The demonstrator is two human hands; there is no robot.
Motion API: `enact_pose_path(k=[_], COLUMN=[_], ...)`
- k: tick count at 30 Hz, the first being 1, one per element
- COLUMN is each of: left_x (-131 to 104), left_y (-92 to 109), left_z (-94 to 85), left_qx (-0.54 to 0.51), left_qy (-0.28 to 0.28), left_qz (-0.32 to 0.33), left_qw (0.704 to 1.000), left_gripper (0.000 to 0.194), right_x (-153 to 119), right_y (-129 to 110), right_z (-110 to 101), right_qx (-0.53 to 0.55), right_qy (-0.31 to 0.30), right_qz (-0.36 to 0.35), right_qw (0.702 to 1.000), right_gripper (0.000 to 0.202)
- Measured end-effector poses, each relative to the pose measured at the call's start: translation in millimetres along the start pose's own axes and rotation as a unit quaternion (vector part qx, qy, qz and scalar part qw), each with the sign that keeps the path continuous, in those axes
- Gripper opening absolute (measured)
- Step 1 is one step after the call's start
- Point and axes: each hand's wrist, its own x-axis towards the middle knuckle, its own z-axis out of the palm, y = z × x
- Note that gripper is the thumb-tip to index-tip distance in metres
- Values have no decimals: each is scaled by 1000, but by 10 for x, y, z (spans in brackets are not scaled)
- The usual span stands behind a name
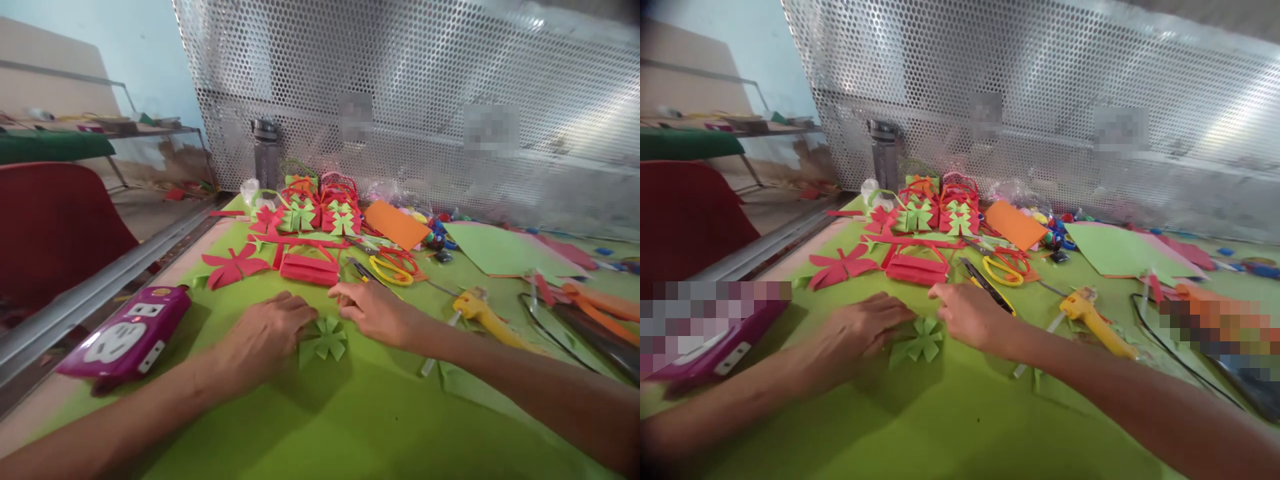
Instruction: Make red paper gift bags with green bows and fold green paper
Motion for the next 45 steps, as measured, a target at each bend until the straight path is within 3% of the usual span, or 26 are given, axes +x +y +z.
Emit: enact_pose_path(k=[6, 11, 15, 18, 21, 24, 29, 32, 35, 38, 40, 41, 43, 45], left_x=[-7, -24, -41, -50, -48, -28, 25, 28, 7, -15, -24, -28, -38, -51], left_y=[99, 143, 145, 134, 131, 138, 169, 191, 202, 206, 211, 216, 231, 256], left_z=[-53, -115, -109, -62, -17, 17, 77, 91, 87, 87, 94, 100, 113, 122], left_qx=[-23, -97, -106, -80, -61, -36, -44, -59, -36, -11, -2, 2, 8, 9], left_qy=[-32, -35, -51, -65, -96, -95, -35, -15, -22, -35, -45, -50, -55, -53], left_qz=[-61, -98, -107, -100, -100, -108, -40, 16, 49, 47, 34, 25, 7, -4], left_qw=[997, 990, 987, 990, 988, 989, 998, 998, 998, 998, 998, 998, 998, 999], left_gripper=[24, 22, 20, 19, 18, 21, 30, 27, 30, 28, 27, 26, 24, 21], right_x=[88, 335, 390, 263, 56, -102, -95, 14, 130, 197, 189, 168, 105, 35], right_y=[43, -26, -109, -57, 71, 166, 111, 35, 6, 26, 58, 78, 123, 160], right_z=[80, 147, 86, -17, -95, -125, -134, -110, -83, -116, -167, -189, -202, -168], right_qx=[138, 183, 208, 138, 90, 108, 187, 200, 204, 247, 240, 218, 168, 145], right_qy=[-29, -22, -19, -5, -60, -105, -112, -120, -69, 65, 143, 153, 105, 15], right_qz=[-47, -78, -44, -15, 2, 24, 30, -7, -61, -96, -83, -59, 7, 53], right_qw=[989, 980, 977, 990, 994, 988, 975, 972, 975, 962, 957, 962, 980, 988], right_gripper=[59, 61, 48, 26, 16, 17, 31, 33, 34, 35, 33, 31, 30, 32])
